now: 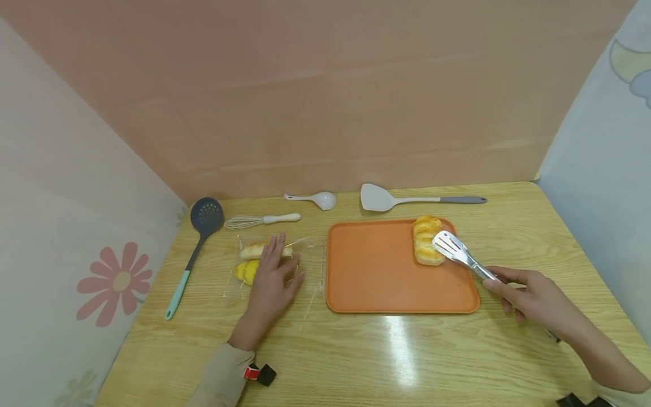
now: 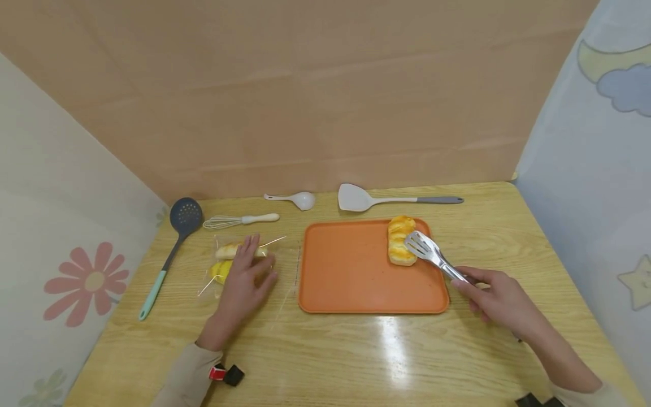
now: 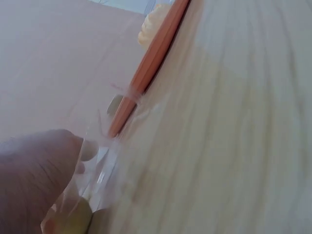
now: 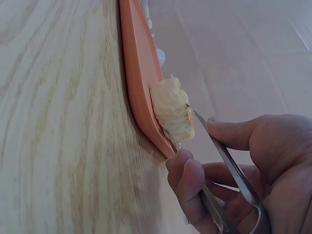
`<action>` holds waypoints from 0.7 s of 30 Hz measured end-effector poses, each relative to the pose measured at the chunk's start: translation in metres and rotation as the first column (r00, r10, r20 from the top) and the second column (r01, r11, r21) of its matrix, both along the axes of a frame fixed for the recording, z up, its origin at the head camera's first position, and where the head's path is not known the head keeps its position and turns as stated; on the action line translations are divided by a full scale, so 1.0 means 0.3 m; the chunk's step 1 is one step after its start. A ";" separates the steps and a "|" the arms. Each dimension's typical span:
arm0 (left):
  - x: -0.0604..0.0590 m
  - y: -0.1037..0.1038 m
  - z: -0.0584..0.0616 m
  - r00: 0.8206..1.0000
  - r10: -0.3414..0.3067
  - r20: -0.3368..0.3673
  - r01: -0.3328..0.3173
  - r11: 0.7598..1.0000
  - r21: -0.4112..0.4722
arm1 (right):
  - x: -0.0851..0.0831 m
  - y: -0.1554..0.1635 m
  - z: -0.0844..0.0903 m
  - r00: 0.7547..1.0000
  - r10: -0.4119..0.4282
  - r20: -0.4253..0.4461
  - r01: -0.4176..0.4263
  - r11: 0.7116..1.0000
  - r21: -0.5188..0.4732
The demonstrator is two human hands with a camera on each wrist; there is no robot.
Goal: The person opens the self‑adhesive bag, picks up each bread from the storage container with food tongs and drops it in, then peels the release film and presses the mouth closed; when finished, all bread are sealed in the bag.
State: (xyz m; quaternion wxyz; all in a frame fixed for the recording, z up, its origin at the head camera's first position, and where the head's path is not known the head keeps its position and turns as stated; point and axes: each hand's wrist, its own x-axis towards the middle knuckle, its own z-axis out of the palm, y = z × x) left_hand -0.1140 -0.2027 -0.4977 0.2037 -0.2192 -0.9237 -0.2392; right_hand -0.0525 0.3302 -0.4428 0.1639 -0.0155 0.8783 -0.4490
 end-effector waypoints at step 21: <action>-0.022 0.034 -0.015 0.997 0.070 -0.037 -0.068 0.996 0.056 | -0.005 0.003 0.005 1.000 0.010 0.004 -0.010 0.999 -0.041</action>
